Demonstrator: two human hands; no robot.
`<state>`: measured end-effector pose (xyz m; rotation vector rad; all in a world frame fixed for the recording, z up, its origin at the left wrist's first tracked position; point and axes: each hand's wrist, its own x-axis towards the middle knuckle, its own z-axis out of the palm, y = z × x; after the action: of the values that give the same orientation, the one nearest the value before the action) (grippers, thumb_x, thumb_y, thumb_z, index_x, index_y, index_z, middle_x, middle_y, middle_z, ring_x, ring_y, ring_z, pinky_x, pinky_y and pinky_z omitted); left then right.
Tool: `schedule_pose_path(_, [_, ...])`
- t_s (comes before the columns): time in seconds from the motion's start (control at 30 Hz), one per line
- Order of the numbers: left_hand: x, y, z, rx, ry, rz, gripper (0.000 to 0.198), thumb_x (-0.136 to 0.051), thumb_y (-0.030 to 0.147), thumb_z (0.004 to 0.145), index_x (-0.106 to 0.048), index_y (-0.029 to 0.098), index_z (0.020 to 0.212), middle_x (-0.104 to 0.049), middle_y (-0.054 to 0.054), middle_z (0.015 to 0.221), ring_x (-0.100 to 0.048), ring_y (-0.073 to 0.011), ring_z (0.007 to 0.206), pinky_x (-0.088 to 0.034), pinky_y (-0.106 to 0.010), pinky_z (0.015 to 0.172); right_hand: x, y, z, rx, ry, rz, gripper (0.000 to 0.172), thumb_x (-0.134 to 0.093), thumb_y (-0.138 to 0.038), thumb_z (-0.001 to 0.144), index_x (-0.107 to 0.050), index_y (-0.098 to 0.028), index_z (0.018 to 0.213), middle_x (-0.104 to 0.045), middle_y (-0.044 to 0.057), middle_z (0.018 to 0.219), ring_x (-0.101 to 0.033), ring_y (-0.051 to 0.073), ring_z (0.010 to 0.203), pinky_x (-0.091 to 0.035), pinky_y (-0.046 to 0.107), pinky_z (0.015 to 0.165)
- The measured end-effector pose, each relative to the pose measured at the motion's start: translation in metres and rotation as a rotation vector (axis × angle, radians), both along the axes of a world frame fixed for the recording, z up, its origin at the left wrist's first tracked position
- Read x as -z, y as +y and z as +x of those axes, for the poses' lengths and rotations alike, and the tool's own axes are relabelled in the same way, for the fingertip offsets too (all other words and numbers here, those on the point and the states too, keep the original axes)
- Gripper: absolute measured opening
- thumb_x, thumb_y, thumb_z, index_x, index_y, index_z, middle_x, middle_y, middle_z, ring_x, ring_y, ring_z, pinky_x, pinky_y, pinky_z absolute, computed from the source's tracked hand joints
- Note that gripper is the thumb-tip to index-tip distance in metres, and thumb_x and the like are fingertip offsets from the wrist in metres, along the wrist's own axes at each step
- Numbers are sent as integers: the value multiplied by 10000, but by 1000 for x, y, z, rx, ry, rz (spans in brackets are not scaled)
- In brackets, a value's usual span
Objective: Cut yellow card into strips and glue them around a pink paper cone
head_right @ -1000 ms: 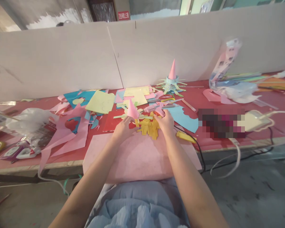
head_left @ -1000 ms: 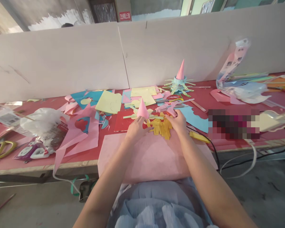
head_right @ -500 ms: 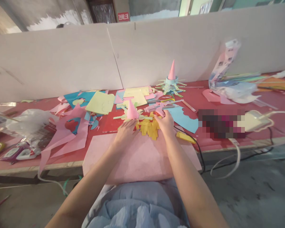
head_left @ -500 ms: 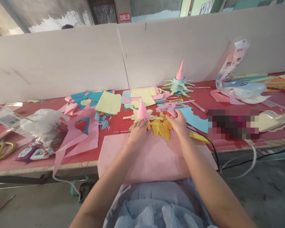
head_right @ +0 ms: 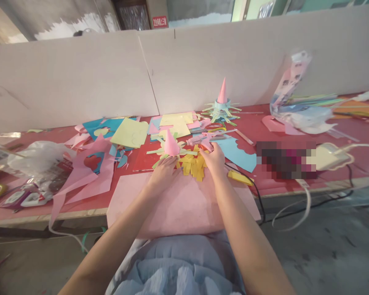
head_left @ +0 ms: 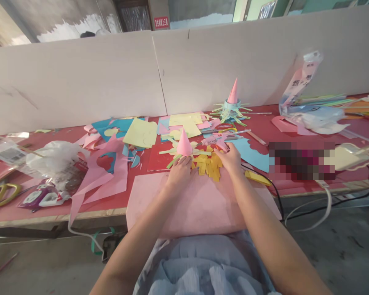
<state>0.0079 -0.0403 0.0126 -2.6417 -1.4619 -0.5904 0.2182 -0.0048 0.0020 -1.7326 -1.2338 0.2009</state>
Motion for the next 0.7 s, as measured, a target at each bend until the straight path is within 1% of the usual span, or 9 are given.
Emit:
schedule_pose_path(0.2, [-1,-2,0,6,5,21,372,-410,342,886,-500,166,1201,-558,-89,1217,-462,-210,1168,-318,-373,1023,1,1,1,0,8,2,483,-633,-453,617,-572,-195,1021,-618,52,893,-555,212,780,-433,334,725])
schedule_pose_path(0.3, [-2,-3,0,-33,24,46,401,-405,362,886,-465,174,1235,-536,-94,1236,-449,-219,1179,-323,-384,1021,0,0,0,-5,12,2,458,-633,-450,618,-578,-192,991,-618,48,867,-552,211,769,-428,327,712])
schedule_pose_path(0.43, [-2,-5,4,-94,39,92,472,-380,433,882,-441,144,1251,-485,-120,1284,-410,-247,1210,-319,-395,1024,0,0,0,-6,6,14,454,-632,-445,623,-578,-188,993,-618,48,863,-550,208,764,-422,317,701])
schedule_pose_path(0.57, [1,-6,8,-78,62,93,519,-340,475,884,-446,115,1242,-505,-129,1251,-440,-254,1165,-359,-383,980,1,1,0,-7,0,29,449,-628,-451,625,-581,-190,988,-616,42,840,-542,198,734,-418,315,689])
schedule_pose_path(0.7, [3,-7,10,-73,80,90,547,-328,488,884,-428,99,1255,-509,-143,1236,-439,-261,1160,-365,-384,963,1,1,0,-8,1,38,459,-624,-463,620,-583,-184,983,-614,49,830,-536,198,725,-415,317,681])
